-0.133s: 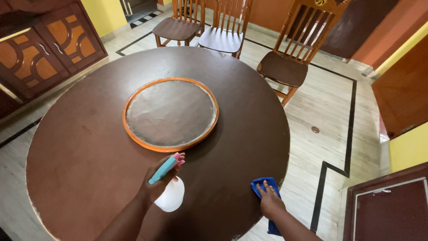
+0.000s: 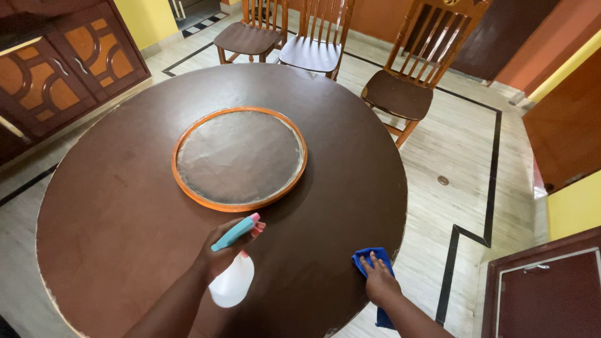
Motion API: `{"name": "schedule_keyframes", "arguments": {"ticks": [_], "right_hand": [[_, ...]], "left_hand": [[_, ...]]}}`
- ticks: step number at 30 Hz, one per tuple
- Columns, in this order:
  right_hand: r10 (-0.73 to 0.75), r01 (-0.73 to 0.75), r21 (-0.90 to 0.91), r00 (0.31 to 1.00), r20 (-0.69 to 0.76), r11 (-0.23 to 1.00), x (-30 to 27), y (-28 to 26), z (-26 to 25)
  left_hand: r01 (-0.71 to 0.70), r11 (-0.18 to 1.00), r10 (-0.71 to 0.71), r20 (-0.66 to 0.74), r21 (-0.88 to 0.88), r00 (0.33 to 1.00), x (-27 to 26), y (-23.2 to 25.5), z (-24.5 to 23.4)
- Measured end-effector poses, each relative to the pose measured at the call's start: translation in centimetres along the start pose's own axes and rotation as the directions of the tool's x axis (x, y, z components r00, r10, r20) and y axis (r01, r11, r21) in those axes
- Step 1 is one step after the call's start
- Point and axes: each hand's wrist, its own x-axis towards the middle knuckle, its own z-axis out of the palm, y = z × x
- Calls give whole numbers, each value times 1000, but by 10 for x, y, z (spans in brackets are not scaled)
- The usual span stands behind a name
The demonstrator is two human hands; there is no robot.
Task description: The person sprays a cleaning solution onto a round dining table and wipes the surface with a blue cloth. The person works around a circular tray placed in the center of the table, cleaning the surrounding area.
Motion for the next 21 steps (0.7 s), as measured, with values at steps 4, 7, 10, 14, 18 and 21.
{"name": "schedule_keyframes", "arguments": {"ticks": [4,7,10,14,18,21], "right_hand": [[-17,18,26,999,-27,1000,-2,2,2],[-12,13,38,1000,-29,999,-3,2,1],[14,-13,46,1000,-14,999,-2,0,0],[7,-4,55,999,-45,999,-4,0,1],[24,-24,54,1000,4,998,-11,-4,-8],[43,-44,42,999,25,998,-18,-8,-15]], "left_hand": [[104,974,-111,23,203,994,1,3,2],[186,930,-190,-18,317,982,-3,11,7],[276,871,-271,-73,405,960,-5,18,10],[379,820,-336,-175,430,926,-8,18,9],[360,831,-314,-178,423,933,-7,9,6],[376,815,-340,-163,441,926,-7,6,7]]}}
